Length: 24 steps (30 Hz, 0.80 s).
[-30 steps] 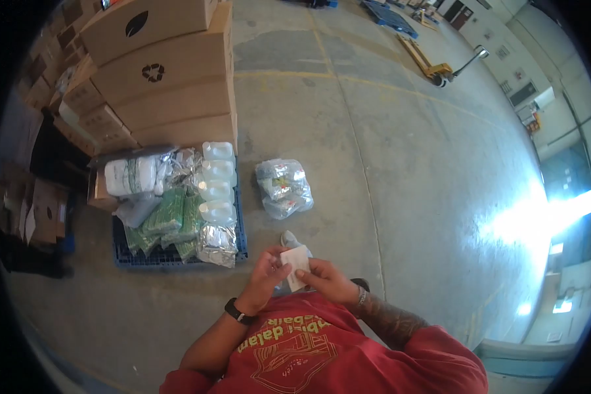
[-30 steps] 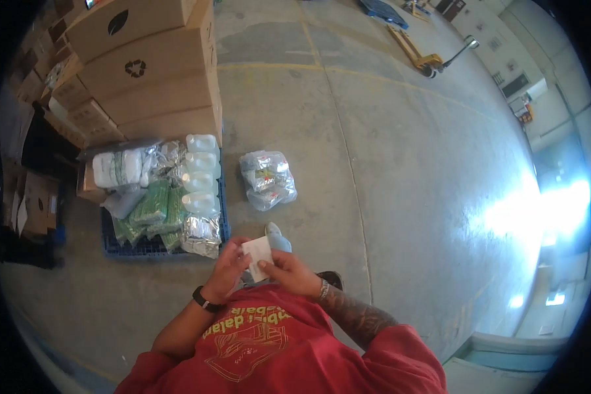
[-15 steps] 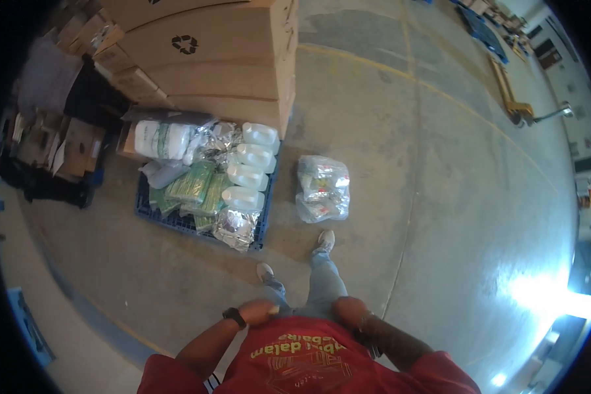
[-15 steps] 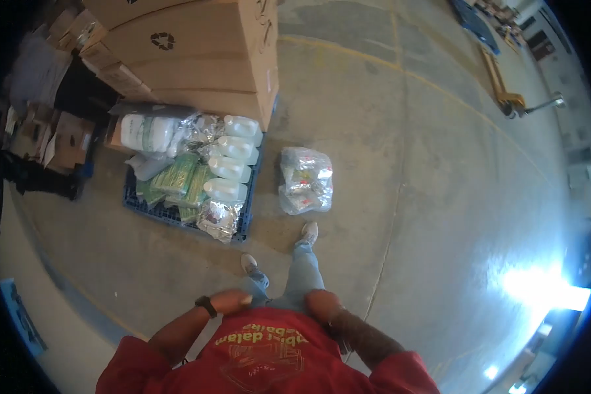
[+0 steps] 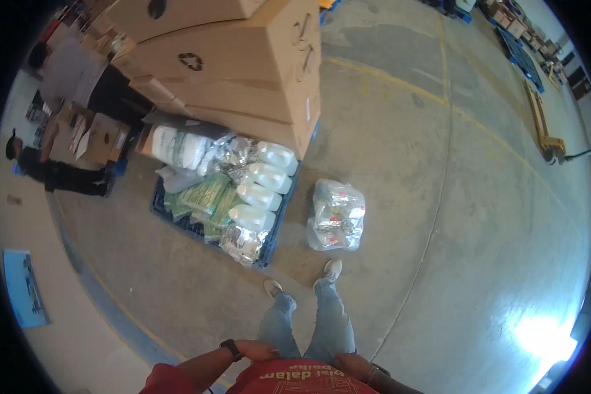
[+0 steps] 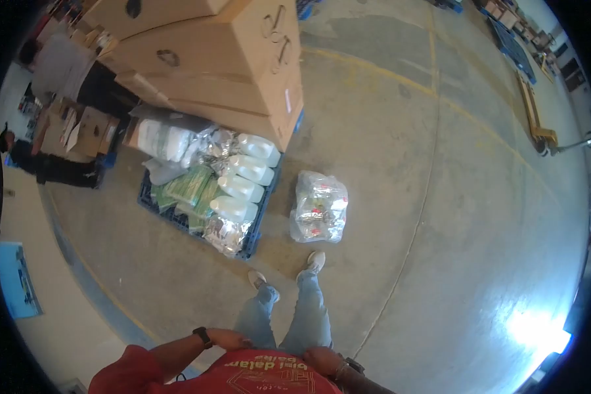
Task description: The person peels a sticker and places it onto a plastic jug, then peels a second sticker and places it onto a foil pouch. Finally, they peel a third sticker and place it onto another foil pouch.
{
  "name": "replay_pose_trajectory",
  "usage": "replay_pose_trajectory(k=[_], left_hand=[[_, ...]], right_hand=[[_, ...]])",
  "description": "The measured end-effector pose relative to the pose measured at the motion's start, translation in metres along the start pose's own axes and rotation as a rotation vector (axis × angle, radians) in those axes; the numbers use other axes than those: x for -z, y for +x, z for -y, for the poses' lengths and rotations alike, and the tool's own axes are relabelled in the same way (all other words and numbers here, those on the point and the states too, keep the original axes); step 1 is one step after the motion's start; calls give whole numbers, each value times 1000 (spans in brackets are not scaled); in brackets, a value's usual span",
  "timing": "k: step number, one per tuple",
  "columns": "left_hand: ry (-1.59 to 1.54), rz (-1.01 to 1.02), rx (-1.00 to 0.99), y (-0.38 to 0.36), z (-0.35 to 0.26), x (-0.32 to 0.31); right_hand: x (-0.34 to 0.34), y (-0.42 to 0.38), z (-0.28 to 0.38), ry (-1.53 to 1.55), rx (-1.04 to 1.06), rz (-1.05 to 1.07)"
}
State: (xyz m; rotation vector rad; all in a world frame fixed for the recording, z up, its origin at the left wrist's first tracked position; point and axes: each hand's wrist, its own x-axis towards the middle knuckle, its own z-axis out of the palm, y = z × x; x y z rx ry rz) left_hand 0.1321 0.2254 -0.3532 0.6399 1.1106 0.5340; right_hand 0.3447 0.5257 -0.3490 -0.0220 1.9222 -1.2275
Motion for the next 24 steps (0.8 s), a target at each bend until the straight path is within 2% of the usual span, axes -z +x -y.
replay_pose_trajectory(k=[1,3,4,6,7,8,9,10,11,12,13,14,15,16,17,18,19,21,24], left_hand=[[18,19,-3,8,15,-5],[37,24,-43,21,55,-9],[50,54,-42,23,50,0],[-25,91,129,24,39,5],[-21,126,125,31,41,17],[-198,53,178,35,44,28],[-375,-31,236,40,49,43],[-374,-159,269,50,59,67],[-363,-287,303,60,68,98],[-157,-487,299,62,53,133],[158,-764,4,71,50,167],[318,-974,-40,85,83,200],[301,-1126,58,88,60,230],[307,-1229,100,92,75,263],[428,-1327,1,94,73,294],[397,-1332,11,94,80,322],[554,-1417,-47,98,94,346],[703,-1439,-30,102,126,389],[849,-1444,-87,110,148,423]], right_hand=[[5,1,5,9,-13,-21],[18,12,8,52,51,125],[11,24,-4,72,35,104],[-11,49,-40,-3,155,468],[-13,63,-57,-86,290,465],[-9,75,-70,-166,426,468],[-5,87,-82,-53,288,311],[9,105,-93,45,155,146],[34,120,-92,257,170,-71],[45,145,-108,278,142,-182],[56,165,-111,284,61,-401],[72,189,-120,249,35,-472],[82,209,-130,213,7,-531],[84,229,-137,252,-37,-604],[92,254,-148,279,-74,-691],[95,274,-158,296,-102,-693],[100,294,-170,307,-129,-698],[101,330,-193,363,-163,-714],[104,377,-221,407,-239,-743]])
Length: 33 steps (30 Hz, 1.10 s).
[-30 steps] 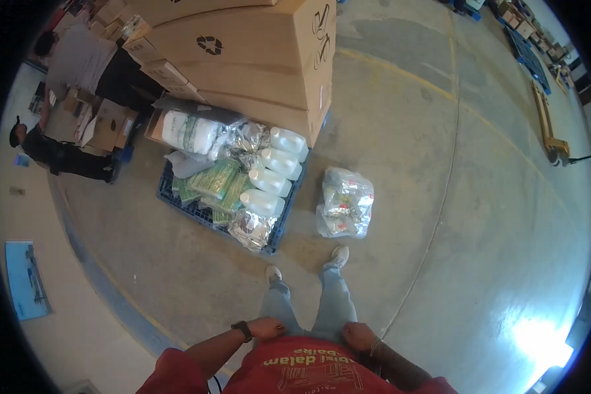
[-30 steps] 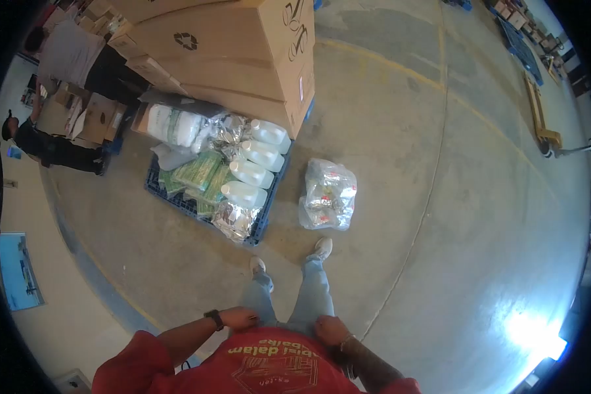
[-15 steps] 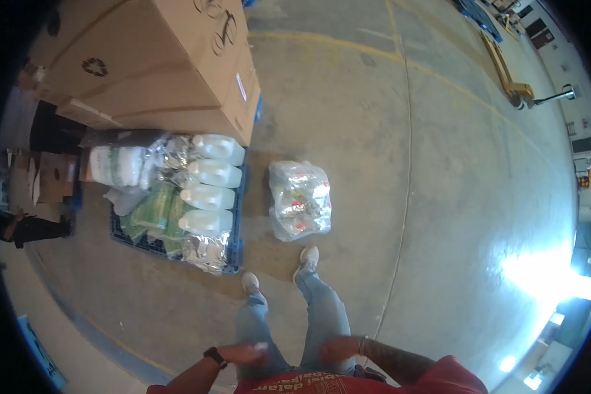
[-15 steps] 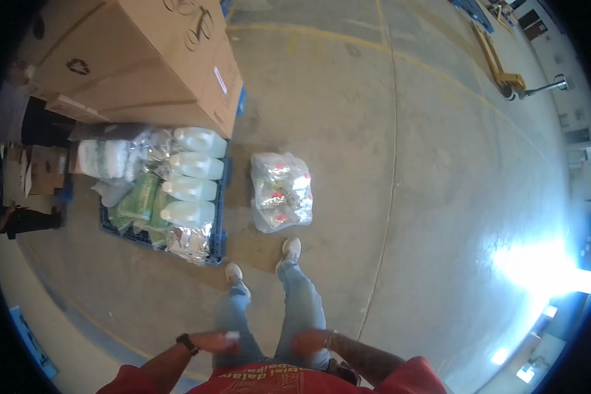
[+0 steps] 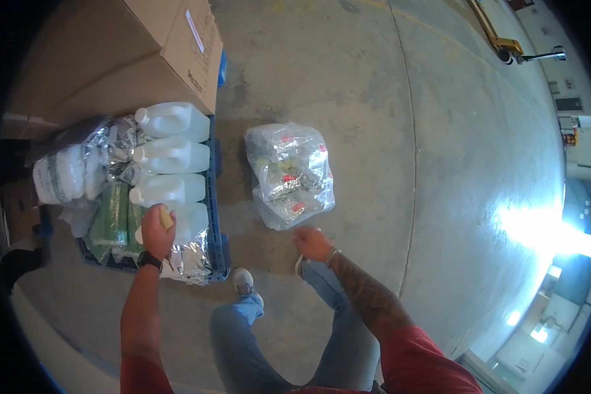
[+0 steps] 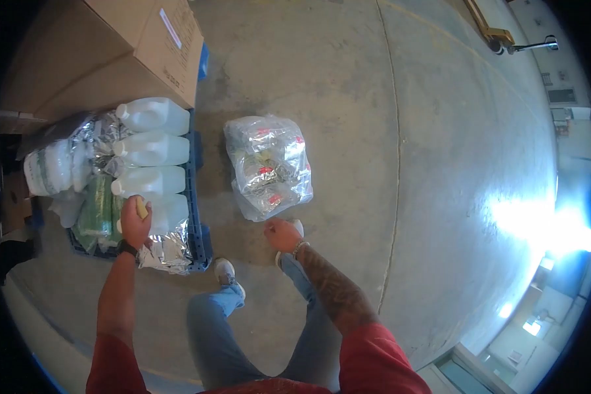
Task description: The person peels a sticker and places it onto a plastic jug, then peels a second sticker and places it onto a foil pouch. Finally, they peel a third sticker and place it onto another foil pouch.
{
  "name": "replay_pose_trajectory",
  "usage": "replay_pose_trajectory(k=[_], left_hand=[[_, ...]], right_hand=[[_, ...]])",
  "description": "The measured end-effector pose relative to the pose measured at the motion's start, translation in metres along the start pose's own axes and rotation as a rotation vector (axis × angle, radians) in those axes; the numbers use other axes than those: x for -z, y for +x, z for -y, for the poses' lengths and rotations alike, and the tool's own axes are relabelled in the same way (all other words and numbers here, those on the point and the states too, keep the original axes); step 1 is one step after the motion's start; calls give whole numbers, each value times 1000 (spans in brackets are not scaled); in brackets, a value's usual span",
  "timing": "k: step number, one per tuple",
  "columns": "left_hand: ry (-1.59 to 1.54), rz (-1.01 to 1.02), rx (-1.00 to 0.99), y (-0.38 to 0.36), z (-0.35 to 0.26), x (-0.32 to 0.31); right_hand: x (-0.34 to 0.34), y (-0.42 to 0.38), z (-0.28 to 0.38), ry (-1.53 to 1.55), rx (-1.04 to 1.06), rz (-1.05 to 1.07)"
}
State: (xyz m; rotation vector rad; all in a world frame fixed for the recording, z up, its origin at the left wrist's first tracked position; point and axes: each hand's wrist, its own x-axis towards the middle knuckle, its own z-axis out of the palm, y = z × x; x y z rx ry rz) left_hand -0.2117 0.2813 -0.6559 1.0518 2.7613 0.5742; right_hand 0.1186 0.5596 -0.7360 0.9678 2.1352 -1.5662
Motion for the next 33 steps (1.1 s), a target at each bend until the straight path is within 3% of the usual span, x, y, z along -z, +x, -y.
replay_pose_trajectory(k=[7,9,14,25,31,33], left_hand=[[-114,-146,-9,-6,29,-36],[-143,-104,83,-4,25,-32],[-122,-81,95,-1,23,-32],[-73,16,137,-3,34,-32],[-127,97,236,3,38,-33],[-100,114,172,7,40,-30]], right_hand=[[-28,45,-31,-106,-87,-50],[-35,52,-42,-118,-114,-41],[-44,56,-56,-152,-168,-58],[-47,97,-27,-122,-330,-7],[-24,126,-3,-181,-232,-106],[-16,139,-5,-164,-187,-127]])
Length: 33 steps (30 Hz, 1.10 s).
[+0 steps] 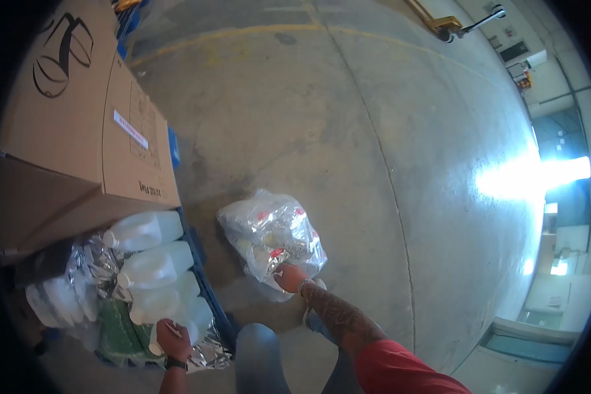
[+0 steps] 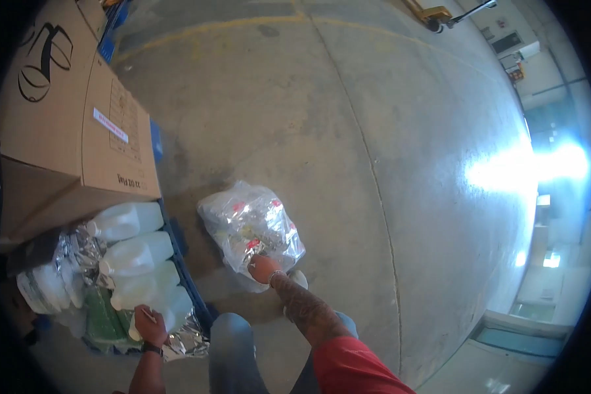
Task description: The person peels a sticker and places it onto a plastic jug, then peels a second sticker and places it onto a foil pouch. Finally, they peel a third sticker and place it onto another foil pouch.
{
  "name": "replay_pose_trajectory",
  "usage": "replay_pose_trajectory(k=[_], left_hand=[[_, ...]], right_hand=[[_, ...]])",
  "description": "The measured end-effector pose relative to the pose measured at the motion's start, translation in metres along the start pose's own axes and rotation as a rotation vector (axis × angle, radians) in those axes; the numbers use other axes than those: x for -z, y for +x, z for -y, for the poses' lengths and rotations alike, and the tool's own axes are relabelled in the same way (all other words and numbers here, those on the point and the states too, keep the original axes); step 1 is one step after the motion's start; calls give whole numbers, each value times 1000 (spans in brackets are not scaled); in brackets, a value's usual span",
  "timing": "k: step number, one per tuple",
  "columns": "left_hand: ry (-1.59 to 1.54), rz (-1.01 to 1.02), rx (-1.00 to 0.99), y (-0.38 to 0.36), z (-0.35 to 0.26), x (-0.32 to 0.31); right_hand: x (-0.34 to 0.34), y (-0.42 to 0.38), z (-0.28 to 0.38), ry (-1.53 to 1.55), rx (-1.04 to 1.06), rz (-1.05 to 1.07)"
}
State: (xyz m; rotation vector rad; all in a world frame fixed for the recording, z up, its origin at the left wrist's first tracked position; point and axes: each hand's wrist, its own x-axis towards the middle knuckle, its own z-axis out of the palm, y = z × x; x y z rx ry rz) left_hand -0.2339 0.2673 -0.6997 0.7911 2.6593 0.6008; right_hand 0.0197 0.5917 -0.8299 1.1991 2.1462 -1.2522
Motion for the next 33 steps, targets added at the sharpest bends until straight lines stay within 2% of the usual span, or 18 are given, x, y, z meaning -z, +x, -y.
replay_pose_trajectory(k=[2,4,6,10,15,18,19,20,22,25,27,29,30,31,32,33], left_hand=[[54,-65,-111,-3,4,-5],[37,-102,-132,-3,8,-9],[-11,-43,-54,-3,6,-7],[-9,-90,-183,-4,18,-11],[-42,-112,-208,-1,17,-13],[-35,-166,-272,0,10,-11],[-42,-163,-276,1,6,-11],[-58,-188,-299,2,2,-11],[-70,-216,-335,0,0,-8],[-112,-247,-305,0,-5,-10],[-118,-270,-318,-1,-8,-7],[-130,-344,-334,0,-6,-11],[-146,-390,-357,-2,-6,-14],[-148,-413,-347,-3,-8,-15],[-142,-450,-327,-2,-9,-16],[-144,-461,-343,-6,-7,-15]], right_hand=[[19,7,4,-37,25,-23],[24,14,7,43,-22,-92],[40,9,16,48,-31,-166],[53,7,19,15,19,-168],[71,21,35,17,33,-113],[107,21,73,-115,221,-168],[111,27,79,-5,292,-286],[130,14,106,-40,227,-312],[139,15,117,11,304,-401],[143,-7,141,34,438,-437],[119,-5,122,14,459,-468],[87,24,73,-338,306,-346],[72,50,45,-483,153,-162],[76,38,53,-675,55,108],[65,45,36,-680,4,40],[61,44,34,-689,-20,66]])
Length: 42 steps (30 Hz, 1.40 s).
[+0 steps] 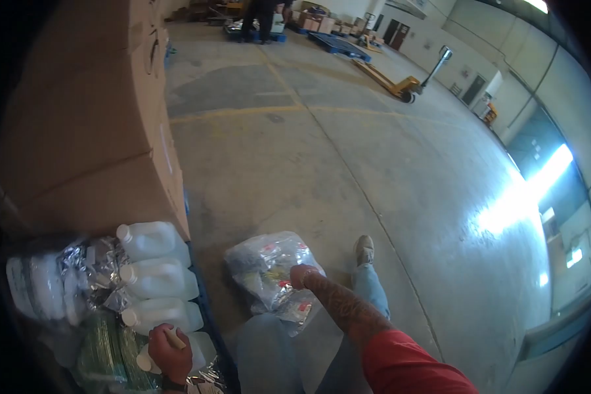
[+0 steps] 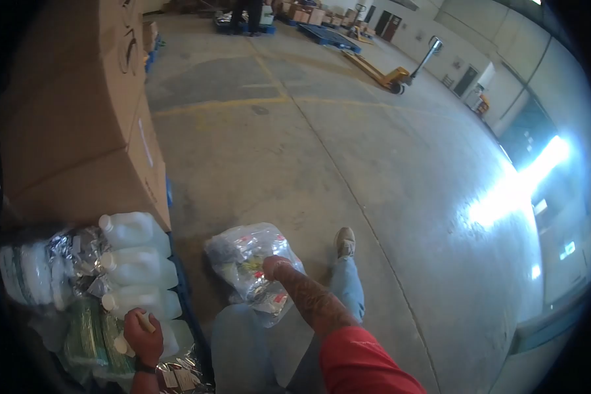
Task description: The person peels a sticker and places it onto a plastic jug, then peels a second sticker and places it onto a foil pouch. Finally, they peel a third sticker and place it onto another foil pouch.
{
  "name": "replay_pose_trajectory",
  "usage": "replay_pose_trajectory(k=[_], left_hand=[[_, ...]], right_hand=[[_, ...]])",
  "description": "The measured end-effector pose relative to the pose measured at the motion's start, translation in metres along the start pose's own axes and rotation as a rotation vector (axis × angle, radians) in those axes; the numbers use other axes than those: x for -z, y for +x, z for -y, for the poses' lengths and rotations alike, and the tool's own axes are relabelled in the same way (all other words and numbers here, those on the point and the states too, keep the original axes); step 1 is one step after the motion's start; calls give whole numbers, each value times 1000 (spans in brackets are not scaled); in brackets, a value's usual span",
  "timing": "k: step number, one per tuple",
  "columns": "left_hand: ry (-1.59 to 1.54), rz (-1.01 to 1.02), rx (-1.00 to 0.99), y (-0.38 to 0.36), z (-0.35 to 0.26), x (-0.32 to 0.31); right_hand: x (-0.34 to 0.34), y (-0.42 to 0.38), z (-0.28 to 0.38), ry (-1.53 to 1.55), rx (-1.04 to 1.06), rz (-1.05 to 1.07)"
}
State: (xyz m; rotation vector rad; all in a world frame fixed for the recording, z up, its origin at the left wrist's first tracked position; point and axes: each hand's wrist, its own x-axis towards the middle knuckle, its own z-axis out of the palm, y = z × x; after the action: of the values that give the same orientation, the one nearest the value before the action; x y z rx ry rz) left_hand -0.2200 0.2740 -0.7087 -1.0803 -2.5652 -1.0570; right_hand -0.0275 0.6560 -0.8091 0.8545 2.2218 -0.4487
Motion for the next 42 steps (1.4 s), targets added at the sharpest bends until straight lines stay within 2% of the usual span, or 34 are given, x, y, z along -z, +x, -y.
replay_pose_trajectory(k=[1,3,5,6,7,9,10,14,20,22,23,25,26,28,29,31,32,35,37,38,40,41,42], left_hand=[[-12,-22,-16,-1,-1,-2],[18,-71,-12,-2,1,-3],[-23,-68,-24,-1,1,-5],[-14,-86,-27,0,0,-5],[-6,-86,-45,0,-1,-4],[15,-91,-70,2,-2,-3],[22,-86,-60,2,-2,-3],[58,-100,-30,1,0,-5],[71,-165,-59,2,1,-8],[62,-168,-60,3,1,-8],[55,-160,-53,3,0,-9],[22,-128,-20,1,-3,-9],[-3,-88,-2,4,-3,-6],[6,-82,-13,4,-6,-4],[5,-64,-15,3,-7,-5],[7,-76,-11,3,-8,-6],[11,-73,-9,3,-7,-6],[18,-76,-20,4,-7,-6],[18,-77,-33,3,-7,-5],[15,-78,-43,4,-8,-5],[13,-77,-54,3,-8,-6],[8,-80,-53,2,-7,-7],[4,-86,-54,2,-6,-6]], right_hand=[[-9,7,-1,-16,19,-13],[-37,15,5,282,-77,-276],[-42,12,19,317,-18,-319],[-73,52,11,259,-12,-253],[-78,46,19,260,4,-264],[-82,28,35,250,-108,-372],[-80,28,36,422,-158,-257],[-85,3,53,329,-272,-335],[-102,-9,45,140,-134,-404],[-91,-13,34,331,-13,-302],[-88,-11,29,324,-11,-311],[-95,11,13,455,145,-302],[-103,25,7,452,155,-309],[-113,42,4,801,-29,-410],[-112,45,3,803,-27,-415],[-105,36,3,411,148,-17],[-107,35,6,409,151,-17],[-125,43,5,426,119,-61],[-131,34,4,662,84,-308],[-130,34,6,662,84,-312],[-136,36,11,657,22,-502],[-137,37,9,658,24,-501],[-131,36,8,789,18,-405]])
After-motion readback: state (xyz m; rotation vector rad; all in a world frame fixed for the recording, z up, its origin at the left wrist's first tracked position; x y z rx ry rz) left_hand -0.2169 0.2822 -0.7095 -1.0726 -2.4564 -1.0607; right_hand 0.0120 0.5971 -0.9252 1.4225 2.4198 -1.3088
